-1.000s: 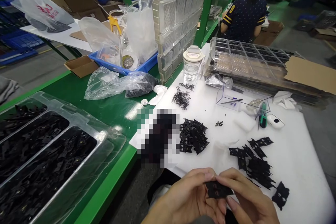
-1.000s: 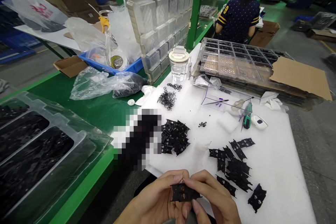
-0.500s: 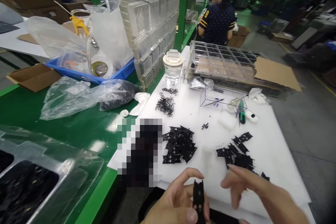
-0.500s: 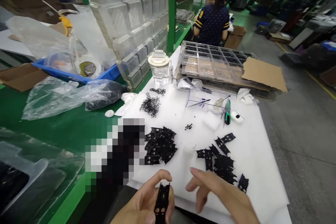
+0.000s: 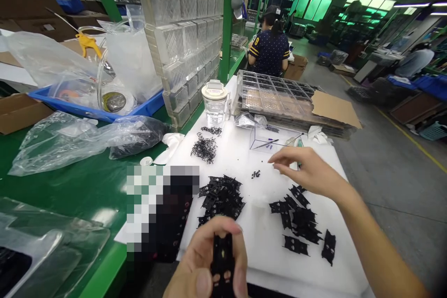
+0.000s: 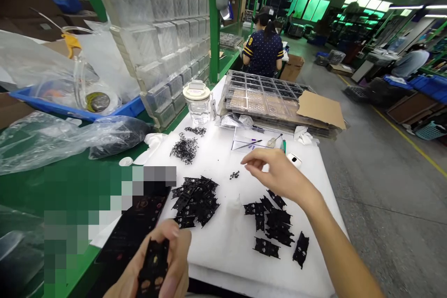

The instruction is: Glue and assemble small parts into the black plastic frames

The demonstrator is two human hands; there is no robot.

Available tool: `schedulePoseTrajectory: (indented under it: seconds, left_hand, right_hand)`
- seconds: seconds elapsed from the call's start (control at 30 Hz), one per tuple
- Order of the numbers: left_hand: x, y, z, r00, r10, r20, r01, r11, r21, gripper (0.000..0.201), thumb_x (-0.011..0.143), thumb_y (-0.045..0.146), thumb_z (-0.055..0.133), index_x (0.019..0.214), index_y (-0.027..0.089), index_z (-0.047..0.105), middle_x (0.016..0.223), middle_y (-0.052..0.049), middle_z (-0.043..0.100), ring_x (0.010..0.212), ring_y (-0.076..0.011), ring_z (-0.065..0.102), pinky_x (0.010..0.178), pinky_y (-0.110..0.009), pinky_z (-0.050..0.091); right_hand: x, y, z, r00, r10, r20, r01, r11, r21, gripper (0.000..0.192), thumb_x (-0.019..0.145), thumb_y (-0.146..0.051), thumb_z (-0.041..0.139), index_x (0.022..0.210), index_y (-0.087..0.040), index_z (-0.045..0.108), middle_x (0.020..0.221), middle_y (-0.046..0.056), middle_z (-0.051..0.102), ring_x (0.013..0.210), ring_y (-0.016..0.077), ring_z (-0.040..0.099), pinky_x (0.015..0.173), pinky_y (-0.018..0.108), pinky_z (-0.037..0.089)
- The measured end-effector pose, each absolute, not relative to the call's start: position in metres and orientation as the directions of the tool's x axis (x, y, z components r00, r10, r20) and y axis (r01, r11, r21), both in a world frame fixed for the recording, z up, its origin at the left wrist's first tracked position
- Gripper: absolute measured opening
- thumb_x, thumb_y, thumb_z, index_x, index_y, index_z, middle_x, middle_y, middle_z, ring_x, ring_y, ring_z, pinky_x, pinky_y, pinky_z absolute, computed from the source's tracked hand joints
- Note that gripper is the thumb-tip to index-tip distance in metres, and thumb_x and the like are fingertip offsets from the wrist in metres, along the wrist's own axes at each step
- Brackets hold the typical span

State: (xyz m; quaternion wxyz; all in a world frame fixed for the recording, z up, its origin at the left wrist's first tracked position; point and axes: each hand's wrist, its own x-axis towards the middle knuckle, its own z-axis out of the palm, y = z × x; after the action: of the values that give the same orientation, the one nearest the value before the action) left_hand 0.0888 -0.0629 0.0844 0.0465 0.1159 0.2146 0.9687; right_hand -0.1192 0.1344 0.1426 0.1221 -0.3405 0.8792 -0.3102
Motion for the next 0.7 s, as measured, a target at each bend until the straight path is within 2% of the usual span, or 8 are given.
schedulePoseTrajectory:
  seconds: [0.1,0.2,0.37,0.57,0.7]
  left_hand:
    - [0.069,-0.059,0.095,-0.935,0.058,0.351,0.116,-0.883,0.455,0.036,0.099,0.034,0.064,0.135,0.027,0.062,0.098,-0.003,0.062,0.066,-0.0089,0.069,0.062,-0.017,0.055]
    - [0.056,-0.055,0.101,-0.914,-0.007,0.406,0.225,-0.841,0.493,0.037,0.100,0.030,0.064,0.136,0.026,0.063,0.101,-0.003,0.064,0.073,-0.0115,0.075,0.069,-0.019,0.058]
    - [0.051,-0.049,0.085,-0.917,-0.134,0.376,0.318,-0.815,0.484,0.036,0.097,0.033,0.069,0.132,0.026,0.066,0.092,0.000,0.064,0.067,-0.0088,0.071,0.067,-0.017,0.058]
    - [0.056,-0.038,0.061,-0.933,-0.177,0.313,0.321,-0.802,0.503,0.035,0.095,0.036,0.070,0.128,0.026,0.069,0.088,-0.001,0.062,0.062,-0.0093,0.067,0.061,-0.018,0.054]
    - [0.062,-0.033,0.056,-0.955,-0.146,0.257,0.267,-0.801,0.536,0.038,0.092,0.038,0.075,0.128,0.029,0.070,0.085,-0.001,0.059,0.057,-0.0114,0.061,0.055,-0.022,0.050]
  right_hand:
    - [-0.141,0.119,0.110,-0.687,-0.721,-0.092,-0.525,0.579,-0.624,0.013,0.093,-0.011,0.066,0.094,-0.018,0.077,0.090,0.004,0.076,0.081,0.0170,0.072,0.074,0.029,0.059]
    - [-0.148,0.112,0.084,-0.672,-0.736,-0.088,-0.553,0.576,-0.602,0.006,0.095,-0.012,0.068,0.095,-0.015,0.073,0.093,0.003,0.074,0.082,0.0158,0.070,0.078,0.032,0.060]
    - [-0.142,0.115,0.071,-0.660,-0.751,-0.006,-0.625,0.553,-0.551,0.003,0.096,-0.012,0.068,0.094,-0.014,0.070,0.099,0.003,0.071,0.086,0.0156,0.067,0.083,0.035,0.058]
    - [-0.138,0.117,0.068,-0.644,-0.763,0.061,-0.668,0.521,-0.532,0.015,0.091,-0.004,0.063,0.094,-0.016,0.071,0.097,0.004,0.072,0.085,0.0160,0.068,0.081,0.032,0.057]
    - [-0.139,0.116,0.060,-0.652,-0.749,0.117,-0.689,0.520,-0.504,0.018,0.090,-0.005,0.060,0.093,-0.017,0.073,0.097,0.006,0.072,0.084,0.0172,0.069,0.081,0.030,0.057]
